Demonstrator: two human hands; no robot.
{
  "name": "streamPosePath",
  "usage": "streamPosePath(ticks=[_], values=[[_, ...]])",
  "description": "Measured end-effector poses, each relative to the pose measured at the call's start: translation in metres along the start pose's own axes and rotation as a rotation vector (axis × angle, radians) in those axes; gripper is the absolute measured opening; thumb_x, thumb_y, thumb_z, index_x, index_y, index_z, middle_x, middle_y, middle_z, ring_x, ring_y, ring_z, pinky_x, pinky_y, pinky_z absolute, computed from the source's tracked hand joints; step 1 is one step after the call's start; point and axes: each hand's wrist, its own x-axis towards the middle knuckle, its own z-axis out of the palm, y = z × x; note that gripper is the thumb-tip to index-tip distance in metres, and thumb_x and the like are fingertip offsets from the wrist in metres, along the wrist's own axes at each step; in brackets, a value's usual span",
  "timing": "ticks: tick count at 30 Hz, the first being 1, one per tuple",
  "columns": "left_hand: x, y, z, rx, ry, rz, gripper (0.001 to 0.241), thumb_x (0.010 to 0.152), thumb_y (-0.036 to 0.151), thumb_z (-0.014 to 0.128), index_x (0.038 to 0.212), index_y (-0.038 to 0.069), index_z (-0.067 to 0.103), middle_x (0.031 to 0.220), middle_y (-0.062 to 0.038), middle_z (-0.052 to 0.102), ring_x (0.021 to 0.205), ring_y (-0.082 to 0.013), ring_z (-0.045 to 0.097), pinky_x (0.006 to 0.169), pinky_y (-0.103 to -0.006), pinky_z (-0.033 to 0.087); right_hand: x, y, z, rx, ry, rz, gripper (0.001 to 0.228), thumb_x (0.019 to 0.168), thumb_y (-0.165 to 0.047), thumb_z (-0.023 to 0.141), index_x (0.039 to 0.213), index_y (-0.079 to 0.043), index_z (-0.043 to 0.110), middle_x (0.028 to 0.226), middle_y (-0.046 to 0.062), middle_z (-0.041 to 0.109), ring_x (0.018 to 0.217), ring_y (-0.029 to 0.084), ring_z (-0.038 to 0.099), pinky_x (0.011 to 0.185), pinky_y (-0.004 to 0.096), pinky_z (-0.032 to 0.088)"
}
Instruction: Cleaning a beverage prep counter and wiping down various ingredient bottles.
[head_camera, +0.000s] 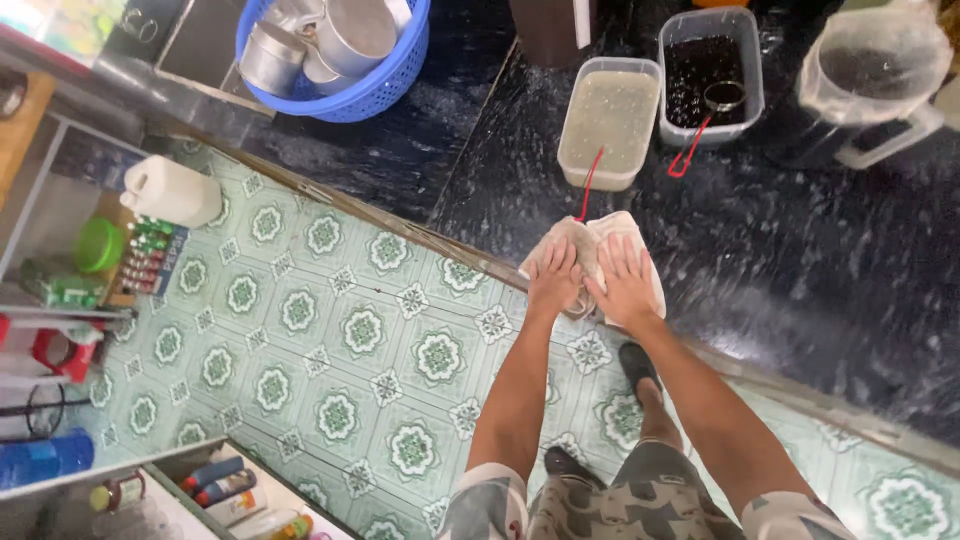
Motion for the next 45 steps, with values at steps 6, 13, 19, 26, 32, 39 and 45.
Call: streamPosePath(ticks=[6,13,19,26,32,39,45], values=[[-0.03,-0.046,-0.007,0.044,-0.035,-0.029,0.066,0.104,0.049,0.021,0.165,0.022,0.015,0.173,0.008,0.003,0.158,-0.0188,0.005,0.125,-0.0548,0.003,-0.006,-0.054,0.058,-0.119,0.031,0.047,0.076,0.099,-0.053,0.044,0.162,-0.013,0.03,0.174,0.012,0.015,0.16,0.036,0.007,0.124,0.061,0.003],[0.0,-0.086,-0.025,0.047,-0.014,-0.052,0.068,0.104,0.052,0.019,0.164,0.021,0.014,0.172,0.007,0.004,0.159,-0.0191,0.004,0.126,-0.0537,-0.001,0.042,-0.097,0.073,-0.14,0.022,0.108,0.078,0.096,-0.047,0.044,0.163,-0.01,0.028,0.172,0.015,0.012,0.158,0.04,0.004,0.121,0.064,0.001],[0.077,-0.126,-0.071,0.031,0.058,-0.031,0.069,0.107,0.053,0.023,0.166,0.018,0.017,0.174,0.003,0.006,0.16,-0.0222,0.005,0.128,-0.0536,0.002,0.135,-0.113,0.076,-0.158,0.025,0.094,0.075,0.098,-0.046,0.041,0.163,-0.011,0.026,0.173,0.015,0.011,0.159,0.039,0.004,0.124,0.063,0.0],[0.105,-0.158,-0.075,-0.058,0.24,0.122,0.062,0.105,0.045,0.035,0.159,0.014,0.033,0.17,-0.001,0.02,0.158,-0.0264,0.016,0.125,-0.0566,0.01,0.186,-0.123,0.075,-0.192,0.029,0.146,0.076,0.098,-0.049,0.044,0.161,-0.008,0.035,0.173,0.018,0.015,0.159,0.04,0.006,0.124,0.061,0.003],[0.091,-0.173,-0.074,-0.19,0.418,0.328,0.055,0.105,0.029,0.046,0.156,0.01,0.046,0.17,-0.005,0.031,0.157,-0.0295,0.026,0.127,-0.0565,0.017,0.181,-0.129,0.076,0.01,0.167,0.133,0.075,0.1,-0.054,0.047,0.159,-0.008,0.041,0.172,0.017,0.022,0.16,0.039,0.012,0.126,0.062,0.005],[0.057,-0.202,-0.085,-0.126,0.372,0.37,0.058,0.105,0.028,0.044,0.158,0.004,0.037,0.169,-0.013,0.028,0.158,-0.0337,0.022,0.125,-0.0566,0.016,0.157,-0.177,0.089,-0.01,0.201,0.24,0.077,0.096,-0.059,0.045,0.159,-0.014,0.04,0.171,0.02,0.017,0.158,0.042,0.007,0.12,0.072,-0.002],[0.053,-0.223,-0.092,-0.121,0.393,0.341,0.066,0.105,0.027,0.043,0.16,-0.005,0.025,0.172,-0.017,0.021,0.16,-0.0357,0.014,0.127,-0.0554,0.01,0.167,-0.209,0.099,-0.046,0.202,0.43,0.092,0.092,-0.066,0.044,0.163,-0.009,0.032,0.173,0.021,0.009,0.159,0.044,-0.002,0.116,0.075,-0.008]])
